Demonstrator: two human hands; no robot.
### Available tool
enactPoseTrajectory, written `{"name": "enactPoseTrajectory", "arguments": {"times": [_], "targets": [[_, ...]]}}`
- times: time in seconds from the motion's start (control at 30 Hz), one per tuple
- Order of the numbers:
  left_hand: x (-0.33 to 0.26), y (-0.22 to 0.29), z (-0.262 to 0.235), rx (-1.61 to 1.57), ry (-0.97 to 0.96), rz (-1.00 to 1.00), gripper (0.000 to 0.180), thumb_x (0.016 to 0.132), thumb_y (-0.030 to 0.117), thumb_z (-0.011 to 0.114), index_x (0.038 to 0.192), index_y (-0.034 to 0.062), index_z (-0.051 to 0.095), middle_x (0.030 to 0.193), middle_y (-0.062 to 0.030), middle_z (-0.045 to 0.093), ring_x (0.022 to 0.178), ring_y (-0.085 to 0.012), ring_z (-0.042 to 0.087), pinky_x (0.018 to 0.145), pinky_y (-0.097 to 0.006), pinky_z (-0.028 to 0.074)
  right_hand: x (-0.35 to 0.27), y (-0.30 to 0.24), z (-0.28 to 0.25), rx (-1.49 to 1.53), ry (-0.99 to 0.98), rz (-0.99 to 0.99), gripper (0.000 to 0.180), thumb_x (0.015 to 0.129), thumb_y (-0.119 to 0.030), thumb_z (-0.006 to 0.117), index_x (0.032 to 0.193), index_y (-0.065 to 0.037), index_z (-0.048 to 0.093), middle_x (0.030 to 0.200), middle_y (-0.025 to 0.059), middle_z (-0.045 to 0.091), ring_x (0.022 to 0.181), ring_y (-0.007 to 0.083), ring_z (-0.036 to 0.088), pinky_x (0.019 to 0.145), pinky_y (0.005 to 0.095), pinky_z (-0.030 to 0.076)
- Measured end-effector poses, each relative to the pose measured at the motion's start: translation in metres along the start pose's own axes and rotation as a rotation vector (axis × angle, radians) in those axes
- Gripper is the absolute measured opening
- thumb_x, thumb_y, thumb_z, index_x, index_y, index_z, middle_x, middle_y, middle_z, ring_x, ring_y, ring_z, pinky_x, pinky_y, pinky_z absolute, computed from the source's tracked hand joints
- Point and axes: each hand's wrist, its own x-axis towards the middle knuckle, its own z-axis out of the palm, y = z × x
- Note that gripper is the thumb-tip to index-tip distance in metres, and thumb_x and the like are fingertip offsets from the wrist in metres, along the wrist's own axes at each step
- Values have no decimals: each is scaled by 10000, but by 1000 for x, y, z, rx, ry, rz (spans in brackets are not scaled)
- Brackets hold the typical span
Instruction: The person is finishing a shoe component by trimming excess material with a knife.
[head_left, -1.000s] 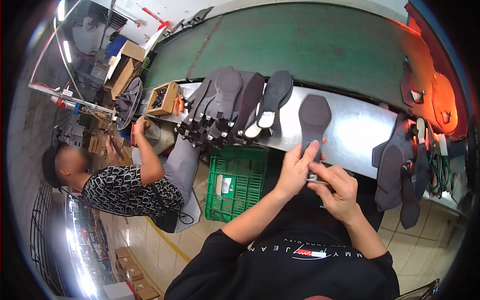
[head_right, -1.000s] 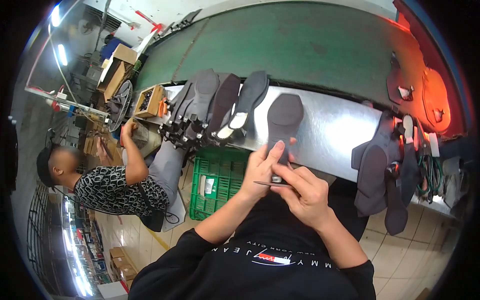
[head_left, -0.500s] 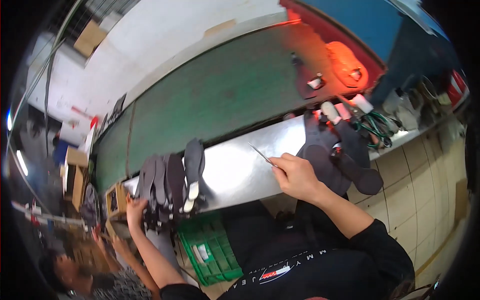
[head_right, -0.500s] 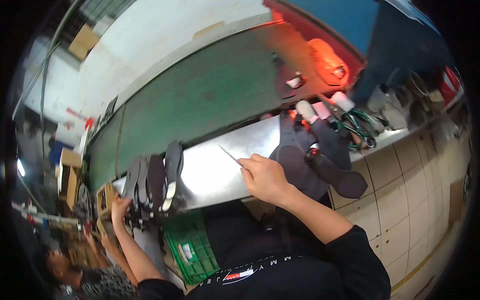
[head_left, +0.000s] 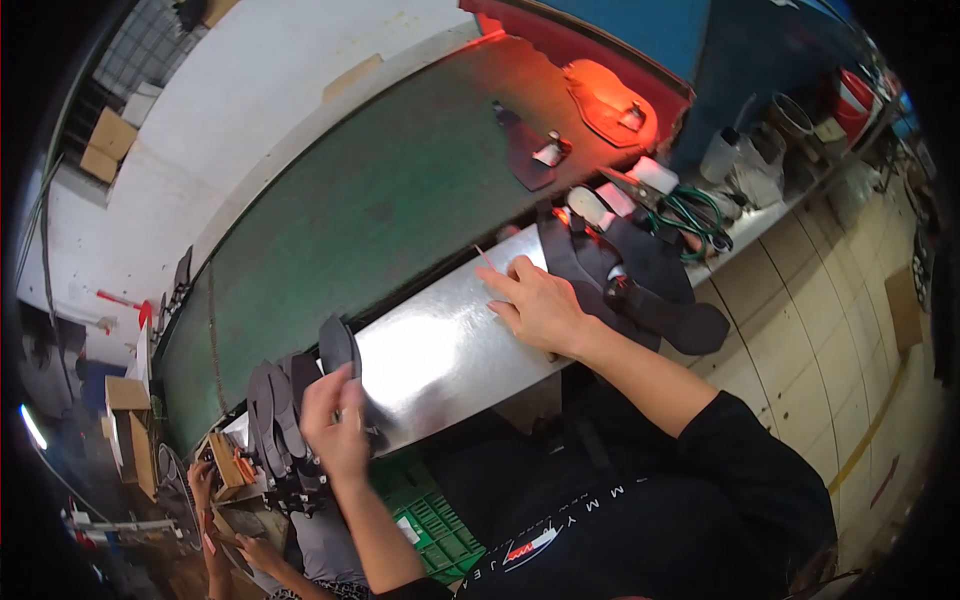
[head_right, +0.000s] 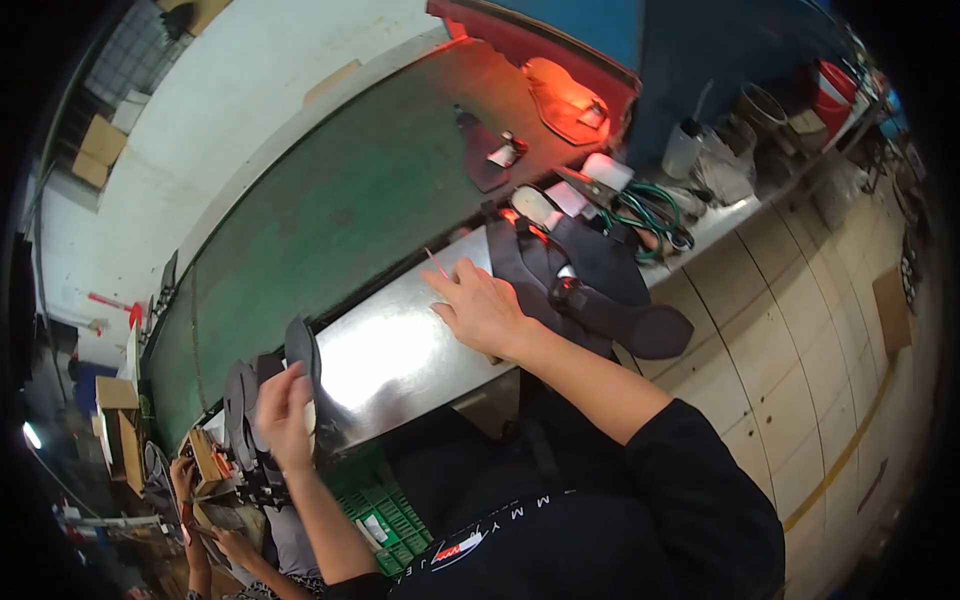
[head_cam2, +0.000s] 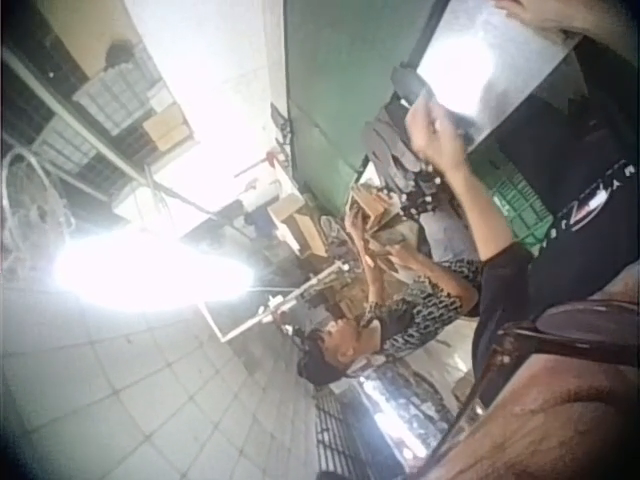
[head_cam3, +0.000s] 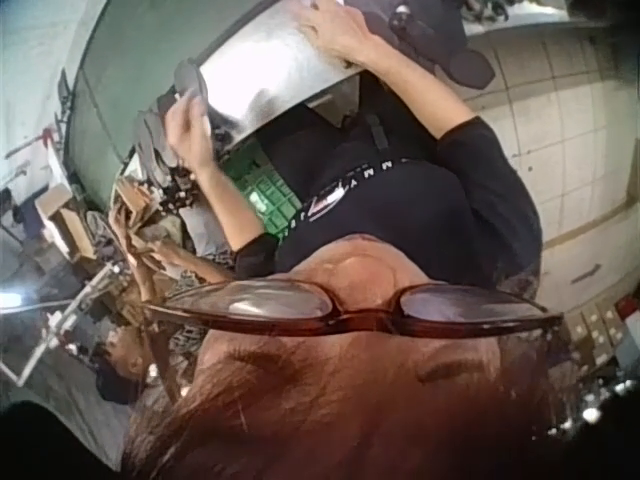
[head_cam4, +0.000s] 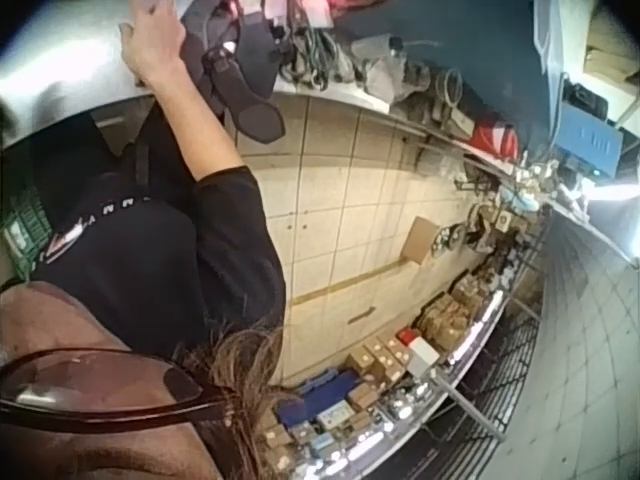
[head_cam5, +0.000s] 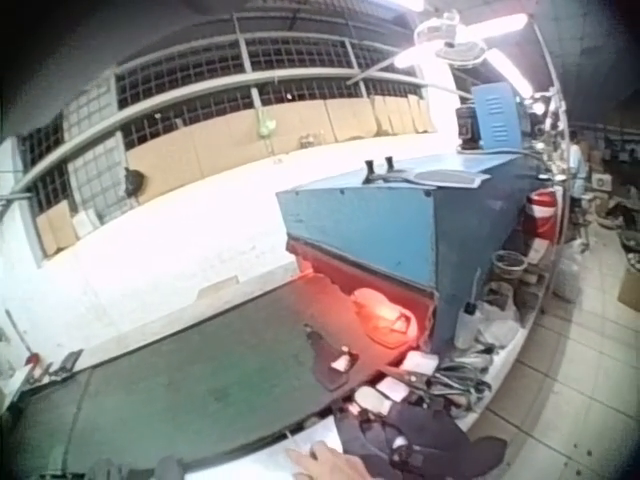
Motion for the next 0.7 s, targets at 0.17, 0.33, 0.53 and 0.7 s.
{"name": "enactPoseTrajectory", "arguments": {"times": [0.17,0.33,0.53,0.7], "targets": [[-15,44,94,-137,-288,240,251,746,49,723,992,18,683,960,-118,622,843,-218,604,742,-294,487,-46,-15,-87,-74,439,-210,476,712,-152,728,1167,-86,607,996,121,538,769,266,561,661,340,474],[-21,58,150,-174,-250,352,255,715,85,751,962,48,700,1004,-119,609,905,-263,574,759,-335,477,-89,22,-102,-98,421,54,574,677,-179,770,1215,-97,585,973,115,525,770,264,556,662,330,480],[-25,22,187,-163,-256,379,251,749,117,728,988,49,687,1166,-157,514,1011,-283,528,863,-369,449,-70,47,-93,-9,307,25,238,764,-172,713,964,-72,633,894,104,646,794,273,635,677,358,502],[-27,31,167,-338,-300,321,510,845,343,630,1207,-9,554,1354,-195,383,1221,-323,433,1006,-422,373,-35,-7,-112,165,289,-199,263,785,-256,695,936,-70,589,831,88,628,756,274,633,630,352,499]]}}
